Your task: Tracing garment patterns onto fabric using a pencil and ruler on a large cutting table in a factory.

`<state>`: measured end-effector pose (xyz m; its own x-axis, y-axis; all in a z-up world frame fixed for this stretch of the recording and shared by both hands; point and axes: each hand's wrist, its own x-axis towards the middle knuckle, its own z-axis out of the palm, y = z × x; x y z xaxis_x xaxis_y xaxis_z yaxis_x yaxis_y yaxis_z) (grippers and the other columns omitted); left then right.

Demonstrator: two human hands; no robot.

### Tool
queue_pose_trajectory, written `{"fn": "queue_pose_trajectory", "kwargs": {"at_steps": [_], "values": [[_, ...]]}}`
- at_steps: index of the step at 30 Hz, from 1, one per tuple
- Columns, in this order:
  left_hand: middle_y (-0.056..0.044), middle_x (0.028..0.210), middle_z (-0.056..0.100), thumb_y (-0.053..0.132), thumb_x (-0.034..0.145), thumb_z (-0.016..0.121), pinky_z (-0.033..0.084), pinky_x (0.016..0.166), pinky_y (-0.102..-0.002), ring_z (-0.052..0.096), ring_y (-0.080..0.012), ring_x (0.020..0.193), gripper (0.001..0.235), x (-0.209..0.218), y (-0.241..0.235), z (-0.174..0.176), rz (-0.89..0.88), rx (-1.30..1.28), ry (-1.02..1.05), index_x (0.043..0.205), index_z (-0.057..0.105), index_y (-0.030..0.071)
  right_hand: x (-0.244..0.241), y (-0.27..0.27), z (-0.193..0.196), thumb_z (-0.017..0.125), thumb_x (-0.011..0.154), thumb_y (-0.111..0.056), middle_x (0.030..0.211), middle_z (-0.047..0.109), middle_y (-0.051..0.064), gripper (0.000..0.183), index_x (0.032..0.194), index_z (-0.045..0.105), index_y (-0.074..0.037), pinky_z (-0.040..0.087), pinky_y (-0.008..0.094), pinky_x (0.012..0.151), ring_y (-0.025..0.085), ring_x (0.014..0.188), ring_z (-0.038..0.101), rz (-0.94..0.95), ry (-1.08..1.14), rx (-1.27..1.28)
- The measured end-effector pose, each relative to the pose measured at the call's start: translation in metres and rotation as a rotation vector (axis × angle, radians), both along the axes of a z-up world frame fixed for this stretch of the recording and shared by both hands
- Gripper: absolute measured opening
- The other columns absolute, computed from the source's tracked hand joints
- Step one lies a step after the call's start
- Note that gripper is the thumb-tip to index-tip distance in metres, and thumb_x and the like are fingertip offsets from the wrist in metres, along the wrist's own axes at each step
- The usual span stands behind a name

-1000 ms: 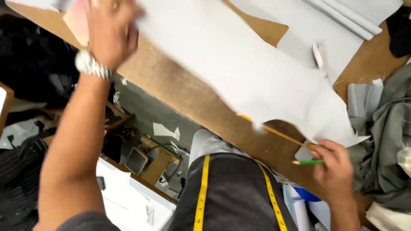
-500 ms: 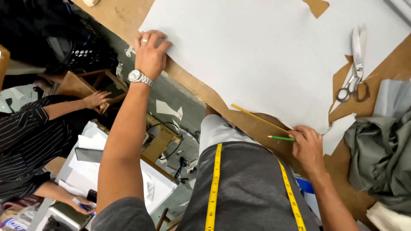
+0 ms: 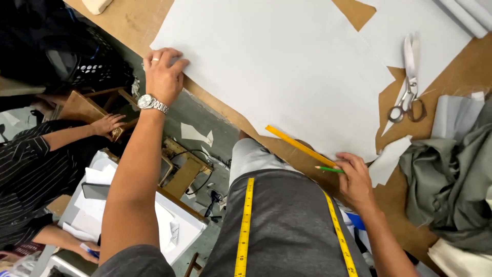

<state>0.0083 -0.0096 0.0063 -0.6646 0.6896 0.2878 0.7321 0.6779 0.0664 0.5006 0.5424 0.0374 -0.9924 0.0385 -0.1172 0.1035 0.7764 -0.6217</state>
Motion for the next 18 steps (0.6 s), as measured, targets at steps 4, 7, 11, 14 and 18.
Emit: {"fn": "queue_pose_trajectory", "kwargs": {"at_steps": [4,7,11,14,18], "values": [[-0.018,0.163,0.085,-0.009,0.100,0.078,0.049,0.124,-0.070,0.071,-0.0418,0.152,0.055,0.010,0.023,0.001,0.122,-0.057,-0.070,0.142,0.098,0.018,-0.013,0.015,0.021,0.064,0.123,-0.003,0.168,0.074,0.017,0.025,0.138,0.084,-0.002,0.058,0.048,0.132,0.036,0.155,0.070,-0.095,-0.050,-0.165],[-0.026,0.192,0.056,-0.002,0.105,0.078,0.032,0.143,-0.083,0.048,-0.0482,0.177,0.070,0.020,0.069,0.009,0.235,-0.029,-0.334,0.173,0.078,0.014,-0.050,0.022,0.022,0.067,0.125,-0.002,0.144,0.072,0.019,0.026,0.145,0.084,-0.002,0.063,0.049,0.110,0.035,0.131,0.075,-0.177,-0.094,-0.144],[-0.015,0.208,0.009,0.058,0.142,0.053,0.009,0.151,-0.082,0.009,-0.0397,0.192,0.072,0.015,0.114,-0.012,0.400,-0.204,-0.429,0.204,0.036,0.026,-0.144,0.015,0.016,0.064,0.135,-0.016,0.127,0.075,0.018,0.030,0.147,0.082,0.005,0.057,0.049,0.106,0.035,0.120,0.073,-0.087,-0.043,-0.137],[-0.013,0.208,0.003,0.064,0.146,0.050,0.012,0.151,-0.085,0.004,-0.0397,0.193,0.077,0.014,0.126,-0.023,0.491,-0.247,-0.419,0.208,0.027,0.026,-0.195,0.006,0.000,0.062,0.137,-0.021,0.124,0.074,0.019,0.035,0.148,0.081,0.007,0.056,0.051,0.101,0.036,0.116,0.072,-0.019,-0.044,-0.148],[-0.018,0.207,0.012,0.062,0.143,0.054,0.018,0.151,-0.082,0.011,-0.0434,0.191,0.077,0.017,0.147,-0.019,0.534,-0.177,-0.389,0.205,0.036,0.021,-0.247,-0.014,-0.010,0.062,0.136,-0.026,0.130,0.078,0.018,0.039,0.151,0.082,0.004,0.058,0.046,0.106,0.032,0.121,0.072,-0.001,-0.072,-0.258]]}}
